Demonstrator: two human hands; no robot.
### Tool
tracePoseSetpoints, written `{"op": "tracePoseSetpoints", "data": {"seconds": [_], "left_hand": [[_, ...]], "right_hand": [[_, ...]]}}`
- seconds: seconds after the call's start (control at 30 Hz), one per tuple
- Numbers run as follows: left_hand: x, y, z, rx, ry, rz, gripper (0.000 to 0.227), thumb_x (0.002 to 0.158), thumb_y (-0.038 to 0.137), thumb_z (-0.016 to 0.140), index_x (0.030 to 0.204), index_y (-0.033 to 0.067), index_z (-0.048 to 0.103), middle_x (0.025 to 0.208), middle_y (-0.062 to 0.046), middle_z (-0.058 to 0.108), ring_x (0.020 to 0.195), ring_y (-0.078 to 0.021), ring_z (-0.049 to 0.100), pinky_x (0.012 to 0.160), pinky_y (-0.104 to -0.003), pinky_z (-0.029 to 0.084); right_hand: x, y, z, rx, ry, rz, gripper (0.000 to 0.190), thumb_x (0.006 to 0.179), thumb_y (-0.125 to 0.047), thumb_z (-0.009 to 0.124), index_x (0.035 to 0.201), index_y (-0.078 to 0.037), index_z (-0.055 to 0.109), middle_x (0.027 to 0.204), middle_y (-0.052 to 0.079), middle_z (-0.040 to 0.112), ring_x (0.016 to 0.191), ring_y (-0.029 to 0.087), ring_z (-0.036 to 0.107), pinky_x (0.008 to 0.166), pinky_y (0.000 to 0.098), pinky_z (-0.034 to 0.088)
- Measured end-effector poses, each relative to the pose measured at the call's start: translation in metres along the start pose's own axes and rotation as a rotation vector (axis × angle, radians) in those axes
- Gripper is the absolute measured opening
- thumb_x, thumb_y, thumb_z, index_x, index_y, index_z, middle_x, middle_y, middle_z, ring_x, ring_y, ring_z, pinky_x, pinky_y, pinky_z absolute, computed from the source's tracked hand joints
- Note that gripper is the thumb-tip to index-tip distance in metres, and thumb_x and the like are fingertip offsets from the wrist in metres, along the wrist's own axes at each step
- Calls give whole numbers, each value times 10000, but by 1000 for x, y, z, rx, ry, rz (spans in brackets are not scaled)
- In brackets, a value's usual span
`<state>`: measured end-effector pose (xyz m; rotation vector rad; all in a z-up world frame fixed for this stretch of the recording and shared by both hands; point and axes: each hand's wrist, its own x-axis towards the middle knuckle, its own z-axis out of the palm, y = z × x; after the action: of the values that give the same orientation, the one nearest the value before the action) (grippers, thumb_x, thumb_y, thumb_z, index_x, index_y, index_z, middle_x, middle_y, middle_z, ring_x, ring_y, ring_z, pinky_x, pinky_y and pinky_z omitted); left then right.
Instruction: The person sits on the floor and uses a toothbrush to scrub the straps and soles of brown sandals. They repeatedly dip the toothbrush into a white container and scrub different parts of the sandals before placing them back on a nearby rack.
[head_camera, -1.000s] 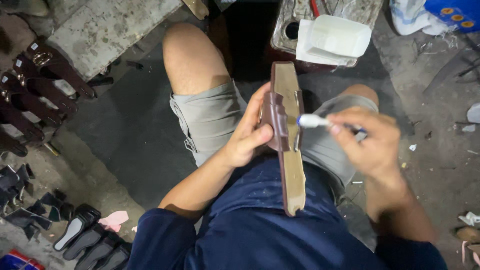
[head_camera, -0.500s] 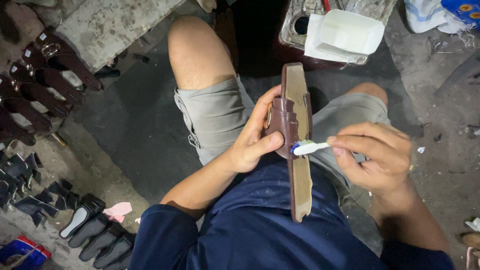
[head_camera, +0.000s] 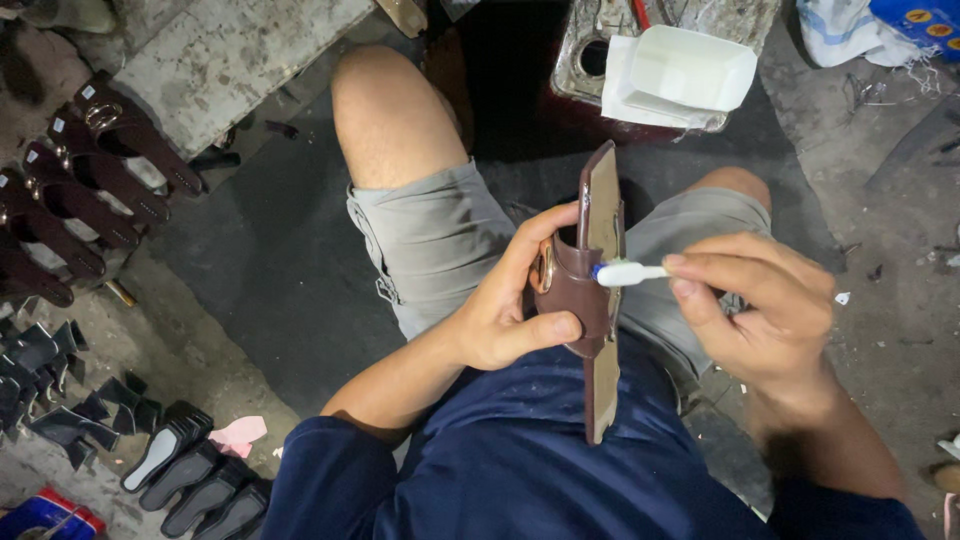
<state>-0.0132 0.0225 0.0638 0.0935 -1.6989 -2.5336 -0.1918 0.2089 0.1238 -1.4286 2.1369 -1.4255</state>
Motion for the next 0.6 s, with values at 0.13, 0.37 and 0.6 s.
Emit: {"op": "tracePoseSetpoints", "data": {"seconds": [0.13,0.37,0.6], "left_hand": [[-2,5,-1,209,-15,32,935,974,346,766,1667,32,225,1538,-125,440,1344,-177,486,1139,-300,402],[2,12,-1,303,-54,124,877,963,346,795,1610,49,282,1456,-98,465,1149,-160,503,961,-252,418],[2,16,2,290,-63,109,881,955,377,802,1605,64,296,1404,-80,475,1098,-137,509,871,-230,427]], "right_hand": [[0,5,-13,-25,-64,-45,142,888,16,761,1014,-15,702,934,137,725,793,206,725,700,278,545],[6,8,-21,34,-46,-44,126,869,23,734,980,-7,682,925,139,710,792,224,716,638,277,549],[13,4,-26,-16,-124,-84,131,825,14,757,948,-2,718,851,135,721,727,214,714,617,288,536]]}}
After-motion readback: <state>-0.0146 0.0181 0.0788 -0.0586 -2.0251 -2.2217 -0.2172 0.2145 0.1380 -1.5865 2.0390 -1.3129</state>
